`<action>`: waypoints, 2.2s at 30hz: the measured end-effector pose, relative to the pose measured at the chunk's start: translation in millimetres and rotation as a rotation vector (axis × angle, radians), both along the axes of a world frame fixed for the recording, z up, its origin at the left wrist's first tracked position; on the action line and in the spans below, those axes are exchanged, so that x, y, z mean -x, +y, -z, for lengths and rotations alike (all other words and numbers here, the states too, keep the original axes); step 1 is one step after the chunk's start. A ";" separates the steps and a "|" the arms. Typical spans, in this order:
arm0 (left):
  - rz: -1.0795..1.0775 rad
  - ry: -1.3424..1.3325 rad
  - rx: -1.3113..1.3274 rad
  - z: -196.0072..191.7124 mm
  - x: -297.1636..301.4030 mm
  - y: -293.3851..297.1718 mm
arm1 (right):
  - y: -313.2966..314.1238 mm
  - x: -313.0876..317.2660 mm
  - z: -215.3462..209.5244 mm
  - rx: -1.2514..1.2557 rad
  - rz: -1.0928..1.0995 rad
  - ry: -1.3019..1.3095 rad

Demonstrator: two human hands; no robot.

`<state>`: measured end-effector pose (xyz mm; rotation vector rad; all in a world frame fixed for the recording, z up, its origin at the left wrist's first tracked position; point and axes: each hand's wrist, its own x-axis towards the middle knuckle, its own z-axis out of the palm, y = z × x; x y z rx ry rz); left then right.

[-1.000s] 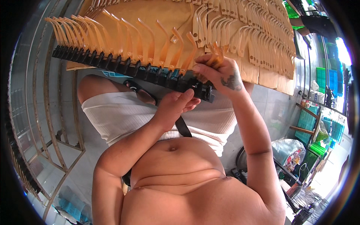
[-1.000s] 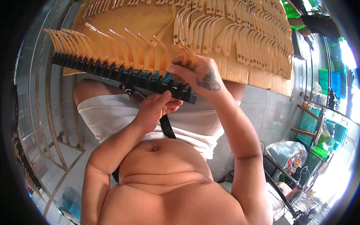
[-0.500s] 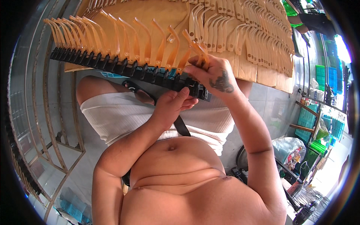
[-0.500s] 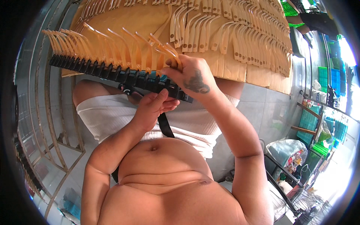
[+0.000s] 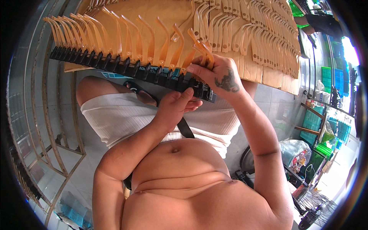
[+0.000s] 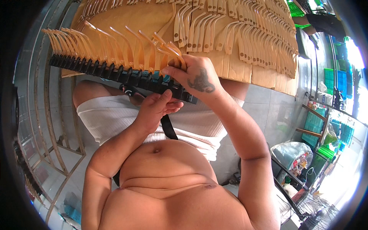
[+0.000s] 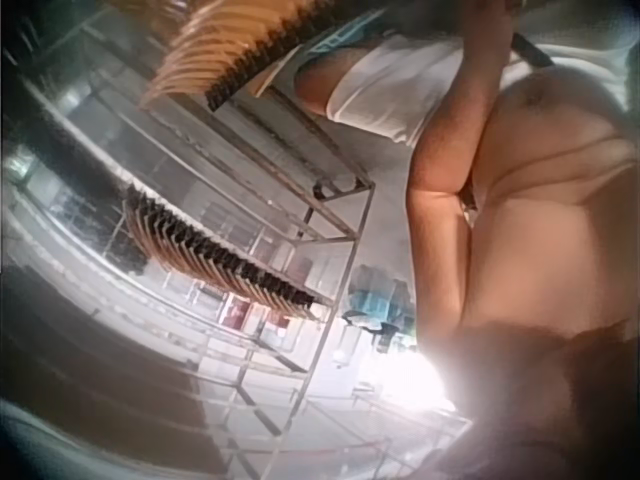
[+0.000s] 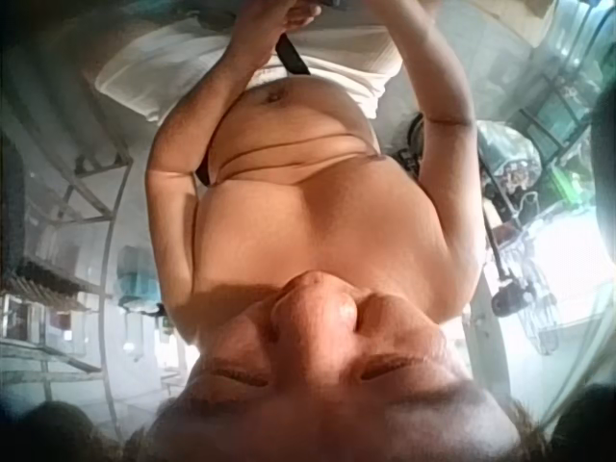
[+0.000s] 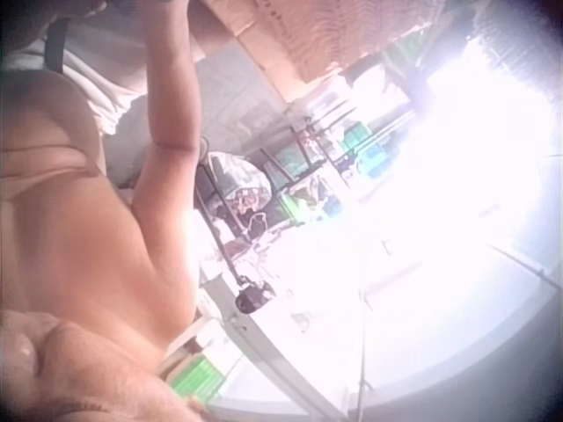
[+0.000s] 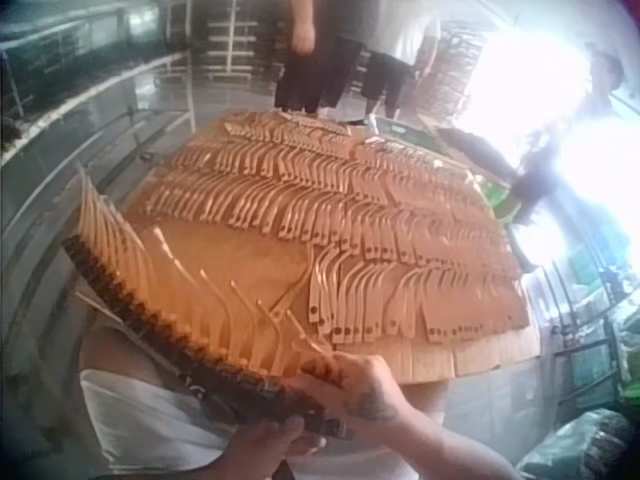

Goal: The person inserts clear plastic hooks into slots on a black plastic hanger base. They repeatedly pick up hooks from a cardboard sheet and attach them to the base, then place the assembled hanger onto a nearby rack.

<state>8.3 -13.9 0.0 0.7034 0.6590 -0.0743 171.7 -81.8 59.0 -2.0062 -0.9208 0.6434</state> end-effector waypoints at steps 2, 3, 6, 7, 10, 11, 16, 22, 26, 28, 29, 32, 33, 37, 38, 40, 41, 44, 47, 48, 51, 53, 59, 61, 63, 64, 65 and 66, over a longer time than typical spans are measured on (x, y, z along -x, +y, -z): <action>0.002 -0.005 0.004 1.4 -0.2 -0.5 | -1.1 2.9 3.2 -0.004 0.009 -0.110; -0.014 -0.001 0.001 0.2 -0.4 -1.1 | -1.4 5.0 2.2 0.010 0.019 -0.137; -0.041 0.007 -0.007 -3.1 -0.8 -2.8 | 0.2 9.6 -3.2 0.024 0.060 -0.101; -0.039 0.007 -0.009 -2.9 -0.8 -2.6 | 1.6 10.2 -5.3 0.009 0.080 -0.011; -0.026 -0.006 -0.017 0.9 -0.2 -2.3 | 0.7 9.2 -5.8 -0.014 0.072 0.084; -0.022 -0.012 -0.020 2.0 -0.1 -2.3 | -0.7 8.3 -5.5 -0.017 0.058 0.086; -0.049 0.007 0.003 -3.2 -2.4 -2.8 | -15.4 -1.2 -6.3 0.072 -0.069 0.007; -0.059 -0.010 0.001 -3.4 -2.7 -4.7 | -24.8 3.4 -7.9 -0.022 -0.008 -0.084; -0.066 0.007 0.001 -4.7 -2.4 -4.7 | -28.1 12.2 -7.8 -0.036 0.006 -0.341; -0.024 -0.032 0.004 3.1 0.1 -3.7 | -25.4 15.9 -4.5 -0.079 0.035 -0.420; -0.002 -0.051 0.005 5.6 0.8 -3.7 | -25.1 16.5 -2.9 -0.101 0.049 -0.460; -0.011 -0.016 -0.025 -1.4 -0.7 -3.5 | -30.9 4.9 -1.1 -0.030 0.046 -0.368; -0.013 -0.018 -0.029 -1.5 -1.1 -3.8 | -30.0 2.8 -7.6 -0.062 0.075 -0.375; 0.003 -0.037 -0.017 3.5 -1.1 -3.5 | -36.5 -9.1 -19.2 -0.134 -0.068 -0.379; 0.013 -0.045 -0.008 5.1 -1.0 -3.4 | -36.4 -6.6 -20.0 -0.232 0.067 -0.143; -0.046 -0.037 0.071 -2.1 -1.1 -5.6 | -33.6 0.9 -23.6 -0.429 0.328 0.335; -0.076 -0.034 0.111 -4.6 -1.2 -6.5 | -43.5 -5.7 -13.2 -0.352 0.278 0.349; 0.076 -0.092 0.060 3.9 -1.6 -10.7 | -48.0 0.0 1.6 -0.169 0.255 0.362; 0.126 -0.028 0.055 0.4 -8.8 -15.6 | -46.7 2.7 4.6 -0.099 0.209 0.278; 0.125 -0.021 0.034 -0.8 -8.9 -15.9 | -46.7 2.1 5.3 -0.085 0.179 0.235; 0.115 -0.005 -0.009 -3.5 -9.2 -17.0 | -43.4 1.6 5.8 -0.108 0.153 0.173; 0.101 0.000 -0.008 -4.6 -9.5 -17.2 | -41.8 0.4 5.1 -0.106 0.141 0.108; 0.073 -0.007 0.011 -5.3 -9.9 -18.2 | -39.6 -2.3 5.7 -0.097 0.089 0.061; 0.073 -0.007 0.022 -4.2 -9.7 -18.5 | -39.0 -2.2 3.5 -0.090 0.075 0.070; 0.074 -0.005 0.027 -3.6 -9.6 -18.6 | -38.7 -2.8 2.5 -0.102 0.057 0.093; 0.075 -0.003 0.027 -3.6 -9.5 -18.6 | -38.8 -3.0 3.1 -0.104 0.055 0.112; 0.075 -0.001 0.027 -3.5 -9.4 -18.5 | -39.0 -3.1 4.2 -0.106 0.053 0.131; 0.078 -0.004 0.025 -3.4 -9.6 -18.4 | -39.4 -3.4 5.0 -0.109 0.052 0.150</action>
